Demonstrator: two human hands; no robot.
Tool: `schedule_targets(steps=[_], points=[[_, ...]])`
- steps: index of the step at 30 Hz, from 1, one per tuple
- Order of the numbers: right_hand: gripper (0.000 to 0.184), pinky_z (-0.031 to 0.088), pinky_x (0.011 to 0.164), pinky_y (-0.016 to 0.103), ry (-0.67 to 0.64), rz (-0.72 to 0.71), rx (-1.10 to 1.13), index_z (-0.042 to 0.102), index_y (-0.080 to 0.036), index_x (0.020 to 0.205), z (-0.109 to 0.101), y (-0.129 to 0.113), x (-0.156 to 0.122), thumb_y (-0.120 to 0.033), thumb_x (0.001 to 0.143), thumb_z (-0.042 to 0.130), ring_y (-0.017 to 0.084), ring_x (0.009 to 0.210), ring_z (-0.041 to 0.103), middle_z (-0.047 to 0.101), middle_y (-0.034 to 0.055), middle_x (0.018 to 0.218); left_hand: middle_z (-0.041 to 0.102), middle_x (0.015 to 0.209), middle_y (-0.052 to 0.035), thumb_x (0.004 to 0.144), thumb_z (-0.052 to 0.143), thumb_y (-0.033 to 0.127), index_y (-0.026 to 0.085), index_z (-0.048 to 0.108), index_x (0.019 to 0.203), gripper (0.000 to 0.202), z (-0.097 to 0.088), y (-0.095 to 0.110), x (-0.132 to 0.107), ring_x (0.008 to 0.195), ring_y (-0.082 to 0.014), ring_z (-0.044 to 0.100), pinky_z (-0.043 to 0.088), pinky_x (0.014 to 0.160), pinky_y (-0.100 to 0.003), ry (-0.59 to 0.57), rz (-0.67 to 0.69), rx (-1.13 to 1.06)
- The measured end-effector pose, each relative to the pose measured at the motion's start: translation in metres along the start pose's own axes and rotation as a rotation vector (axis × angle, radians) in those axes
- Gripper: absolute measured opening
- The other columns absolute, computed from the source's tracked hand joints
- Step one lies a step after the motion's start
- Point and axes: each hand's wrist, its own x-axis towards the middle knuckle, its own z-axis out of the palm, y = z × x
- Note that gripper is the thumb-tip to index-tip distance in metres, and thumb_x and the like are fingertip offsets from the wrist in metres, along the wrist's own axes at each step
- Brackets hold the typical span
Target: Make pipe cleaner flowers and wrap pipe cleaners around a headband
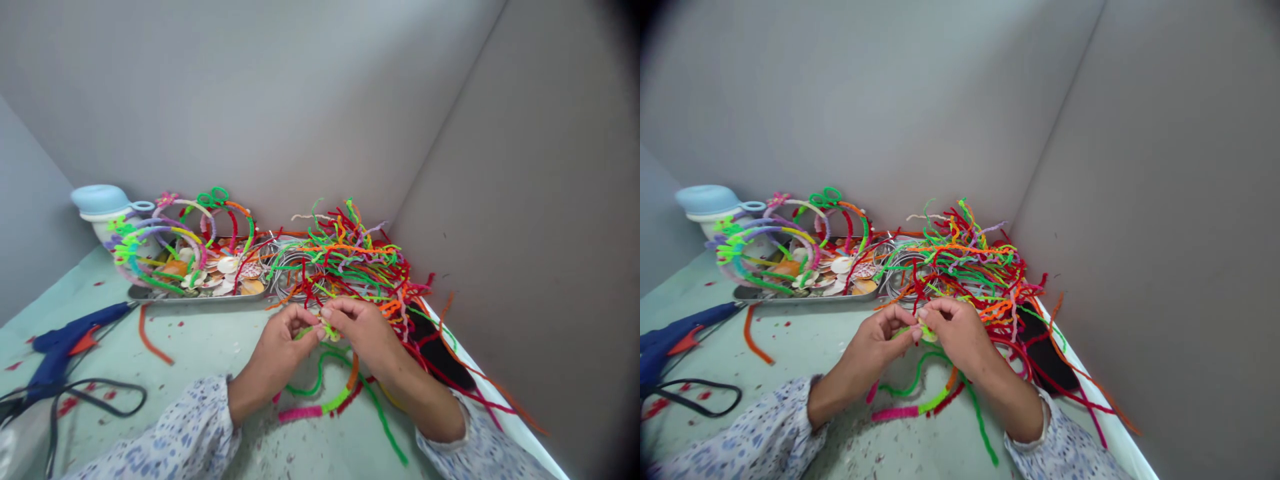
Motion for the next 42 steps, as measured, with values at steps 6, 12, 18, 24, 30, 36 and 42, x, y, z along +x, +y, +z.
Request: schedule_targets(steps=[6, 12, 18, 24, 30, 36, 42], points=[[0.018, 0.041, 0.062, 0.025, 0.004, 0.053, 0.058, 0.065, -0.016, 0.077, 0.002, -0.004, -0.001, -0.033, 0.08, 0.058, 0.014, 0.067, 0.054, 0.061, 0.0, 0.071, 0.059, 0.071, 0.0019, 0.075, 0.067, 0.027, 0.017, 0.055, 0.079, 0.016, -0.002, -0.003, 0.0, 0.06, -0.0092, 0.05, 0.039, 0.055, -0.02, 0.004, -0.013, -0.013], [0.024, 0.043, 0.068, 0.027, -0.037, 0.033, 0.148, 0.062, -0.017, 0.084, -0.014, -0.007, 0.003, -0.04, 0.083, 0.056, 0.016, 0.075, 0.057, 0.063, 0.0015, 0.081, 0.054, 0.069, 0.0048, 0.077, 0.066, 0.028, 0.018, 0.055, 0.091, 0.02, -0.006, 0.0, 0.002, 0.052, -0.0063, 0.043, 0.033, 0.048, -0.017, -0.019, -0.075, -0.136], [0.016, 0.039, 0.059, 0.023, -0.013, 0.092, -0.019, 0.062, -0.017, 0.082, -0.016, -0.003, 0.006, -0.032, 0.08, 0.058, 0.012, 0.062, 0.05, 0.057, -0.0019, 0.07, 0.047, 0.06, 0.0049, 0.081, 0.061, 0.035, 0.016, 0.058, 0.093, 0.023, -0.009, -0.001, 0.004, 0.05, -0.0073, 0.039, 0.029, 0.045, -0.017, -0.007, -0.081, -0.127], [0.016, 0.042, 0.061, 0.025, 0.0, 0.114, -0.072, 0.062, -0.017, 0.082, -0.008, 0.003, 0.009, -0.03, 0.076, 0.058, 0.014, 0.065, 0.054, 0.061, 0.0004, 0.073, 0.044, 0.054, 0.0052, 0.08, 0.061, 0.038, 0.015, 0.061, 0.083, 0.023, -0.009, -0.004, 0.006, 0.049, -0.0069, 0.035, 0.026, 0.044, -0.017, 0.05, -0.101, -0.073], [0.017, 0.042, 0.063, 0.026, -0.037, 0.091, -0.106, 0.065, -0.017, 0.077, -0.014, 0.005, 0.011, -0.032, 0.077, 0.058, 0.015, 0.066, 0.056, 0.064, 0.0006, 0.072, 0.044, 0.054, 0.0058, 0.081, 0.061, 0.036, 0.015, 0.06, 0.083, 0.022, -0.013, -0.009, 0.01, 0.048, -0.0064, 0.035, 0.027, 0.045, -0.017, 0.053, -0.062, -0.135], [0.018, 0.038, 0.055, 0.023, -0.217, 0.106, -0.188, 0.069, -0.017, 0.081, -0.031, 0.005, 0.012, -0.033, 0.076, 0.062, 0.012, 0.061, 0.052, 0.061, -0.0016, 0.068, 0.049, 0.056, 0.0051, 0.08, 0.063, 0.031, 0.015, 0.058, 0.084, 0.018, -0.023, -0.004, 0.02, 0.047, -0.0056, 0.04, 0.031, 0.045, -0.015, 0.058, -0.085, -0.321], [0.025, 0.037, 0.05, 0.023, -0.076, 0.105, -0.277, 0.07, -0.019, 0.085, -0.049, -0.009, 0.011, -0.04, 0.078, 0.059, 0.012, 0.055, 0.049, 0.06, -0.0012, 0.066, 0.061, 0.07, -0.0031, 0.084, 0.056, 0.034, 0.012, 0.06, 0.086, 0.022, -0.026, -0.008, 0.025, 0.057, -0.011, 0.056, 0.044, 0.054, -0.021, 0.091, -0.131, -0.622]])
